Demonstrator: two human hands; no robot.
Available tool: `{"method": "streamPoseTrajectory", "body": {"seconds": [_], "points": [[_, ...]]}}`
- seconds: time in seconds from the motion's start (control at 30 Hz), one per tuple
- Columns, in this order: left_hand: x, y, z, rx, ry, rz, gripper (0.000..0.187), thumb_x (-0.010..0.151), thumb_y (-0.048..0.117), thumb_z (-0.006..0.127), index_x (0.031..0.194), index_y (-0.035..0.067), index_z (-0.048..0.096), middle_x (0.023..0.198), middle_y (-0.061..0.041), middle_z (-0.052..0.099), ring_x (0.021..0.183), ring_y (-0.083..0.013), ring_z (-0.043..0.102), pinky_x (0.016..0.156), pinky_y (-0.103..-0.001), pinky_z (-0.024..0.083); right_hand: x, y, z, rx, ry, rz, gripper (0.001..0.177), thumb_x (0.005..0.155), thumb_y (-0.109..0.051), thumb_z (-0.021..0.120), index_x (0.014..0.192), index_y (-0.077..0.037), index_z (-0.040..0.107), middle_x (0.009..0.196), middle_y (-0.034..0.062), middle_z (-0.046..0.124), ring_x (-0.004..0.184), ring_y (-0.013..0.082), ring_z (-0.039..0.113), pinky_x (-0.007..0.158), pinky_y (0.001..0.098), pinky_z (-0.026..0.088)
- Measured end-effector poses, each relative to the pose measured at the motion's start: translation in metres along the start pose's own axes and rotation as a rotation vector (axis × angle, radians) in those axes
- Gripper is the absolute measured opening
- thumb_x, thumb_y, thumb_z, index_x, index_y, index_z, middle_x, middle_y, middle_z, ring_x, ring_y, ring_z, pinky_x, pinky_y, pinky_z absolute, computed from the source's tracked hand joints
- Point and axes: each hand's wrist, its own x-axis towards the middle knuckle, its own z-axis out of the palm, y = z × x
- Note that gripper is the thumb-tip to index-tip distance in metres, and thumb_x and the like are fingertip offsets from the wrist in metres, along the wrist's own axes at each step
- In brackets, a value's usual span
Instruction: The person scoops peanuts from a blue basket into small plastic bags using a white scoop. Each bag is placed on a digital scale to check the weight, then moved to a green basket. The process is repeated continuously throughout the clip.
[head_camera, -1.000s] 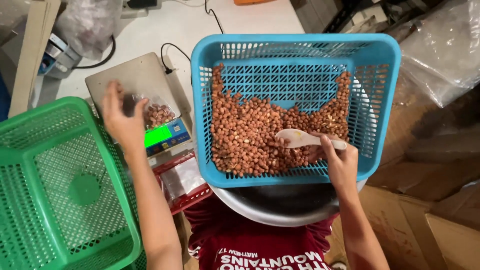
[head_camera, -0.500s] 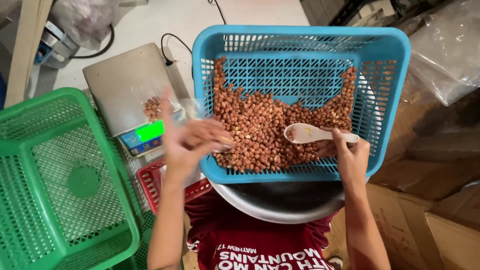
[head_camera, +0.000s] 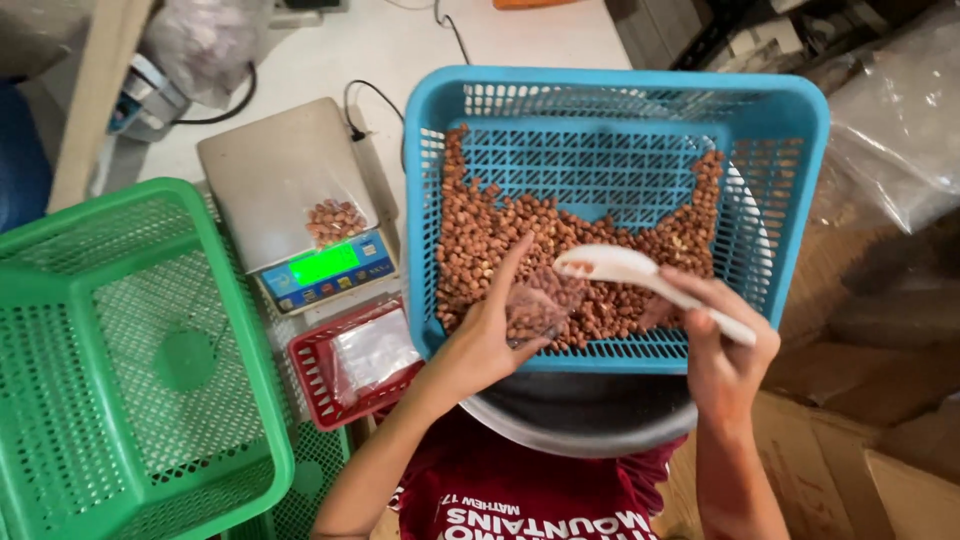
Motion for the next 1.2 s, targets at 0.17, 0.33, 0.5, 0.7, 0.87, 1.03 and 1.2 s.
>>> {"method": "streamPoseTrajectory", "body": {"seconds": [0.17, 0.33, 0.5, 0.7, 0.87, 1.03, 1.2], "points": [[0.002, -0.007, -0.006, -0.124, 0.038, 0.023, 0.108, 0.087, 0.002, 0.075, 0.164, 0.018, 0.002, 0.143, -0.017, 0.036, 0.103, -0.0292, 0.069, 0.090, -0.045, 0.056, 0.007, -0.010, 0.003, -0.004, -0.083, -0.170, 0.058, 0.093, -0.054, 0.058, 0.109, -0.002, 0.080, 0.086, 0.0147, 0.074, 0.074, 0.0243, 0.067, 0.078, 0.0362, 0.054], [-0.013, -0.021, -0.035, -0.666, 0.242, -0.099, 0.070, 0.095, 0.039, 0.061, 0.155, 0.014, 0.038, 0.100, -0.018, 0.076, 0.078, -0.0260, 0.077, 0.063, -0.037, 0.067, 0.000, 0.013, -0.006, -0.108, 0.035, -0.155, 0.045, 0.115, -0.029, 0.054, 0.127, 0.012, 0.069, 0.097, 0.0185, 0.070, 0.095, 0.0243, 0.063, 0.091, 0.0360, 0.049], [-0.016, -0.041, -0.113, -0.362, 0.819, -0.047, 0.039, 0.104, 0.034, 0.051, 0.091, 0.003, 0.071, 0.070, -0.009, 0.072, 0.055, -0.0170, 0.070, 0.045, -0.021, 0.049, -0.009, 0.036, -0.010, -0.032, 0.055, 0.010, 0.049, 0.117, -0.031, 0.055, 0.136, 0.012, 0.067, 0.103, 0.0187, 0.068, 0.091, 0.0196, 0.063, 0.082, 0.0316, 0.050], [0.016, -0.210, -0.187, 0.191, 1.073, -0.245, 0.026, 0.094, 0.029, 0.062, 0.109, 0.016, 0.079, 0.121, -0.001, 0.070, 0.106, -0.0166, 0.064, 0.096, -0.030, 0.045, -0.024, 0.049, -0.007, -0.023, -0.039, 0.140, 0.039, 0.116, -0.025, 0.055, 0.136, 0.007, 0.067, 0.094, 0.0156, 0.068, 0.082, 0.0171, 0.065, 0.080, 0.0300, 0.057], [0.002, -0.174, -0.216, -0.535, 1.355, 0.273, 0.069, 0.078, 0.009, 0.087, 0.139, 0.007, 0.053, 0.071, -0.006, 0.061, 0.048, -0.0164, 0.064, 0.033, -0.026, 0.040, -0.028, 0.056, -0.004, -0.033, -0.085, 0.162, 0.038, 0.117, -0.027, 0.056, 0.137, 0.003, 0.068, 0.097, 0.0106, 0.068, 0.084, 0.0111, 0.060, 0.075, 0.0260, 0.054], [-0.054, -0.139, -0.270, 0.507, 1.751, 0.400, 0.015, 0.094, 0.025, 0.072, 0.090, 0.011, 0.069, 0.083, -0.003, 0.068, 0.075, -0.0169, 0.059, 0.072, -0.033, 0.048, -0.024, 0.074, -0.011, -0.027, -0.048, 0.116, 0.040, 0.119, -0.030, 0.057, 0.136, 0.004, 0.069, 0.102, 0.0120, 0.068, 0.090, 0.0133, 0.061, 0.076, 0.0261, 0.052], [-0.103, -0.226, -0.296, 0.686, 1.528, 0.326, 0.024, 0.103, 0.024, 0.069, 0.098, 0.002, 0.062, 0.095, -0.016, 0.058, 0.086, -0.0321, 0.056, 0.080, -0.044, 0.046, -0.001, 0.056, 0.000, -0.064, -0.014, 0.115, 0.027, 0.115, -0.014, 0.055, 0.130, 0.003, 0.070, 0.111, 0.0108, 0.069, 0.102, 0.0130, 0.062, 0.091, 0.0267, 0.051]]}}
